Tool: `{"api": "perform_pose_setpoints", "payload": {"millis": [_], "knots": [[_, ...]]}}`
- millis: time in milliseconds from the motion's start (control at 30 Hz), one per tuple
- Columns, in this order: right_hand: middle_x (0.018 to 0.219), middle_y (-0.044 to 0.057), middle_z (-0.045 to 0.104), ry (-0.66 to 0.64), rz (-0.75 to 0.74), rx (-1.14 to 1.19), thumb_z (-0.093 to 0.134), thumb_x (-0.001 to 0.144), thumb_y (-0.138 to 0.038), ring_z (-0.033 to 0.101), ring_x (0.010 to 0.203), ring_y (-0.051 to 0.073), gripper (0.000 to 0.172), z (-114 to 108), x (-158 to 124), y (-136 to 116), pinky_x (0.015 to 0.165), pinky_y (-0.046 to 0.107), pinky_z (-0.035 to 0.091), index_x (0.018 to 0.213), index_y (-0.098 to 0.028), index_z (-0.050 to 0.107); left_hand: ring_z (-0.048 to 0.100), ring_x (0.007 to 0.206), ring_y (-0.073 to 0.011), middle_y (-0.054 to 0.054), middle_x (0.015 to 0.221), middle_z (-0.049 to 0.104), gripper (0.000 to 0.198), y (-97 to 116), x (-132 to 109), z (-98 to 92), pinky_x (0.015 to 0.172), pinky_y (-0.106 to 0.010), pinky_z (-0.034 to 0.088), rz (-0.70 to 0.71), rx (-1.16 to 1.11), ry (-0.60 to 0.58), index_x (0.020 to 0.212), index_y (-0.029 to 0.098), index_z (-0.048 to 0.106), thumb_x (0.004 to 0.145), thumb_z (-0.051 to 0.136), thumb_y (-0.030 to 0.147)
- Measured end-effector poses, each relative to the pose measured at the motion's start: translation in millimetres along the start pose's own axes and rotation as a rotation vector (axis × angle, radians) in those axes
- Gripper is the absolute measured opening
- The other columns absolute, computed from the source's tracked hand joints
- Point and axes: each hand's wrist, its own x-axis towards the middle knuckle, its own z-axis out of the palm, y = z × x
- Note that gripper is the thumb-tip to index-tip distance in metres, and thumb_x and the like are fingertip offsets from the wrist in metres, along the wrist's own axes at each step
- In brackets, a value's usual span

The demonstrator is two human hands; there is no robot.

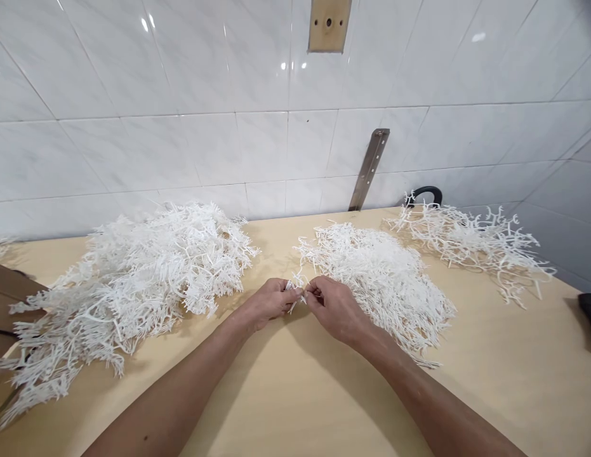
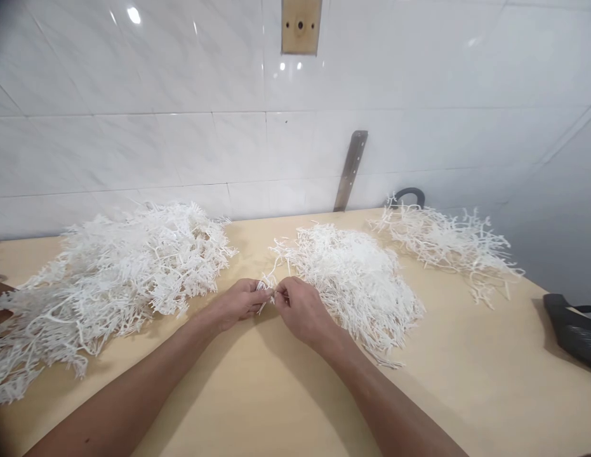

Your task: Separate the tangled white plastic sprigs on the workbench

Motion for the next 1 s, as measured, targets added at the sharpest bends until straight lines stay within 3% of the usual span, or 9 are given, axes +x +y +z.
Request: {"api": "perform_pose_setpoints", "payload": {"millis": [167,300,400,567,667,767,900,1000], "knots": [[0.085,0.006,0.064,0.034,-0.089,-0.179,0.045,0.092,-0.018,0.057,0.072,0.017,0.014,6.2,0.8,-5.3,0.064,0.028,0.039,0.083,-0.019,0.056,0.018,0.045,-0.0043,0.009,0.049,0.028,0.051,4.1,-0.6,-4.4,0.045,-0.024,0.01,-0.026,0.004,-0.053,0.057,0.02,0.038,0.063,0.077,0.053],[0.073,0.004,0.063,0.055,0.143,-0.145,0.052,0.084,-0.016,0.056,0.065,0.017,0.012,-5.7,7.5,1.9,0.059,0.027,0.038,0.074,-0.02,0.057,0.017,0.045,-0.0043,0.009,0.05,0.029,0.05,4.9,-5.2,-2.5,0.045,-0.024,0.007,-0.045,0.004,-0.122,0.059,0.02,0.042,0.061,0.08,0.052],[0.068,0.002,0.064,0.116,0.323,-0.09,0.053,0.081,-0.019,0.057,0.063,0.017,0.01,-21.6,12.0,15.5,0.058,0.027,0.039,0.072,-0.02,0.058,0.018,0.044,-0.0041,0.009,0.05,0.031,0.051,1.6,-4.7,-2.5,0.045,-0.024,0.007,-0.014,-0.05,-0.087,0.061,0.02,0.042,0.064,0.078,0.056],[0.075,0.004,0.063,0.229,0.253,-0.293,0.051,0.081,-0.018,0.055,0.064,0.017,0.007,-42.4,11.2,32.4,0.06,0.029,0.038,0.077,-0.02,0.057,0.03,0.044,-0.0049,0.006,0.052,0.043,0.047,-6.2,3.9,-5.9,0.043,-0.022,0.015,0.026,-0.202,0.026,0.066,0.019,0.047,0.062,0.081,0.051],[0.099,0.012,0.063,0.351,0.237,-0.434,0.049,0.082,-0.014,0.056,0.067,0.018,0.015,-50.4,8.7,30.7,0.059,0.03,0.037,0.091,-0.016,0.06,0.034,0.045,-0.0051,0.005,0.052,0.045,0.045,-7.0,6.4,-5.7,0.043,-0.021,0.019,0.01,-0.262,0.072,0.063,0.018,0.046,0.061,0.082,0.046],[0.107,0.014,0.063,0.422,0.159,-0.336,0.05,0.085,-0.017,0.056,0.063,0.016,0.019,-50.0,6.5,19.2,0.061,0.032,0.041,0.099,-0.015,0.062,0.035,0.045,-0.0051,0.005,0.051,0.045,0.04,-5.6,6.5,-3.7,0.043,-0.021,0.019,0.008,-0.287,0.093,0.063,0.017,0.051,0.062,0.081,0.042],[0.077,0.005,0.066,0.234,0.057,-0.011,0.054,0.089,-0.032,0.055,0.056,0.015,0.022,-29.3,2.5,-0.7,0.06,0.03,0.045,0.101,-0.018,0.065,0.037,0.045,-0.0055,0.004,0.051,0.046,0.034,-4.8,6.0,-0.4,0.043,-0.021,0.021,0.013,-0.286,0.125,0.066,0.015,0.056,0.063,0.08,0.038],[0.078,0.004,0.068,0.109,0.042,0.072,0.055,0.089,-0.035,0.057,0.059,0.015,0.023,-11.7,0.0,-7.5,0.062,0.029,0.046,0.101,-0.019,0.067,0.037,0.045,-0.0059,0.004,0.05,0.047,0.032,-4.8,5.7,1.8,0.043,-0.02,0.023,0.012,-0.258,0.133,0.065,0.016,0.055,0.065,0.079,0.037]]}}
